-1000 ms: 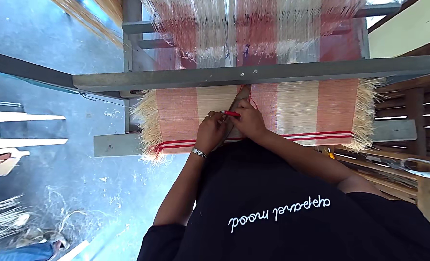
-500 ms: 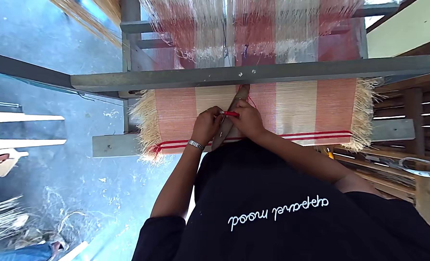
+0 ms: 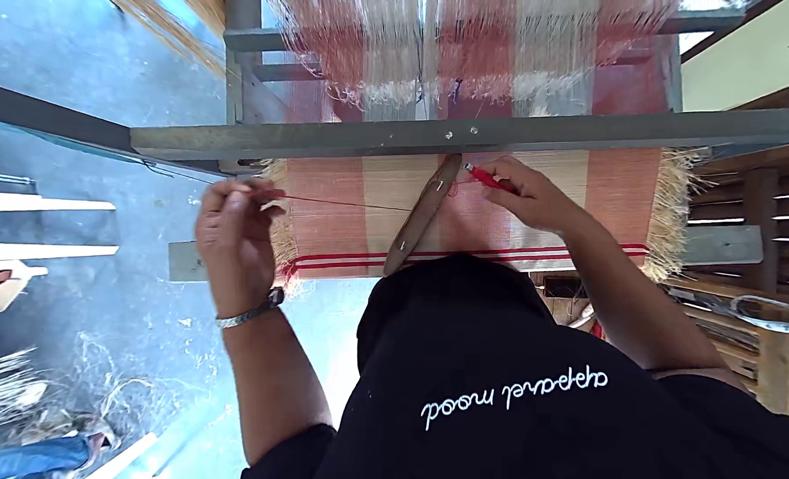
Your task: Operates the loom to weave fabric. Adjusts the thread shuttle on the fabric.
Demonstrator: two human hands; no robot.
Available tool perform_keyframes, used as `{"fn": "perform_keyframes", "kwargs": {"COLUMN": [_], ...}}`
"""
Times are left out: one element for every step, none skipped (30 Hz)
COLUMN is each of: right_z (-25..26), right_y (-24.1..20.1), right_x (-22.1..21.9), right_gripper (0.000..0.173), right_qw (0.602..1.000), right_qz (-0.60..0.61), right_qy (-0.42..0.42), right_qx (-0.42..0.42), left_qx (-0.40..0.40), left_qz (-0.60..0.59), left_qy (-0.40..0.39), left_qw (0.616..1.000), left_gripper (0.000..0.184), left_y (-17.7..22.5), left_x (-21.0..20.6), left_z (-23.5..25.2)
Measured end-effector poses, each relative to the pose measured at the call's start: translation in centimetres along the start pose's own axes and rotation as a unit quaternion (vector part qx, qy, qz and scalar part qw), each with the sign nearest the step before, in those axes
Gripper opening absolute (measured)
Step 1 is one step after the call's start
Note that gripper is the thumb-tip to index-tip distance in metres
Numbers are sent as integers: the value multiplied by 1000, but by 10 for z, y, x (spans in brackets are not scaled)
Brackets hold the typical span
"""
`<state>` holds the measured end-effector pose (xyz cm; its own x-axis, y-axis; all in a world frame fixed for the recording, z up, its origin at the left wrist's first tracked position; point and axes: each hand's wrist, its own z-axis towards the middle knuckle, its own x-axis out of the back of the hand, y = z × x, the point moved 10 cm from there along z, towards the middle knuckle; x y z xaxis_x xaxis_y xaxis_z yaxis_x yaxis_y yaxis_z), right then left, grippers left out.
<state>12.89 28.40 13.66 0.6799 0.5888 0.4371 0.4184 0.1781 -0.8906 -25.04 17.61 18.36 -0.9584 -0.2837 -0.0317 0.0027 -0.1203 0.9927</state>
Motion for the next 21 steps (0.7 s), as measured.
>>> {"fn": "perform_keyframes", "kwargs": {"right_z": [1, 2, 3, 4, 6, 7, 9, 10, 11, 12, 12, 12, 12, 11, 10, 9, 8, 5, 2, -3, -7], "right_y": [-3, -6, -9, -13, -17, -21, -26, -33, -39, -46, -51, -52, -51, -51, -54, -58, -65, -73, -81, -89, -98], "right_x": [4, 6, 6, 5, 2, 0, -1, 2, 8, 19, 32, 45, 58, 69, 78, 85, 91, 96, 101, 105, 107], "right_gripper": [33, 31, 28, 26, 26, 25, 25, 24, 23, 23, 24, 25, 27, 25, 22, 21, 21, 22, 22, 22, 23], "right_qw": [1000, 999, 997, 993, 989, 985, 982, 980, 978, 978, 982, 987, 989, 987, 982, 974, 966, 960, 955, 951, 949], "right_qz": [-17, -39, -67, -100, -126, -152, -172, -180, -182, -176, -144, -99, -45, 12, 67, 112, 146, 166, 178, 186, 187], "right_qy": [-6, -15, -26, -34, -43, -46, -42, -27, -2, 29, 60, 90, 120, 146, 164, 173, 176, 175, 175, 174, 168], "right_qx": [13, 27, 40, 53, 60, 66, 72, 83, 98, 110, 108, 95, 76, 66, 72, 91, 117, 139, 157, 174, 192], "left_qx": [9, 16, 21, 24, 23, 17, 10, -3, -21, -34, -41, -44, -40, -30, -15, -7, -3, 2, 5, 7, 9], "left_qz": [-21, -46, -70, -90, -103, -107, -109, -112, -112, -109, -102, -94, -88, -81, -70, -58, -43, -31, -21, -15, -11], "left_qy": [18, 40, 65, 88, 106, 122, 135, 141, 139, 143, 152, 163, 170, 180, 196, 201, 201, 208, 221, 234, 247], "left_qw": [1000, 998, 995, 992, 989, 987, 985, 984, 984, 983, 982, 981, 981, 980, 978, 978, 979, 978, 975, 972, 969], "left_gripper": [25, 27, 29, 30, 32, 33, 33, 32, 29, 27, 26, 25, 26, 26, 28, 28, 27, 26, 26, 26, 26], "left_y": [6, 10, 13, 16, 18, 20, 23, 28, 35, 41, 45, 45, 42, 36, 26, 20, 17, 15, 13, 12, 12], "left_x": [13, 25, 36, 46, 57, 67, 78, 87, 93, 98, 104, 109, 113, 117, 123, 124, 123, 123, 126, 131, 134], "left_z": [-4, -9, -13, -17, -20, -23, -26, -27, -26, -27, -29, -32, -35, -38, -42, -44, -44, -45, -47, -49, -52]}}
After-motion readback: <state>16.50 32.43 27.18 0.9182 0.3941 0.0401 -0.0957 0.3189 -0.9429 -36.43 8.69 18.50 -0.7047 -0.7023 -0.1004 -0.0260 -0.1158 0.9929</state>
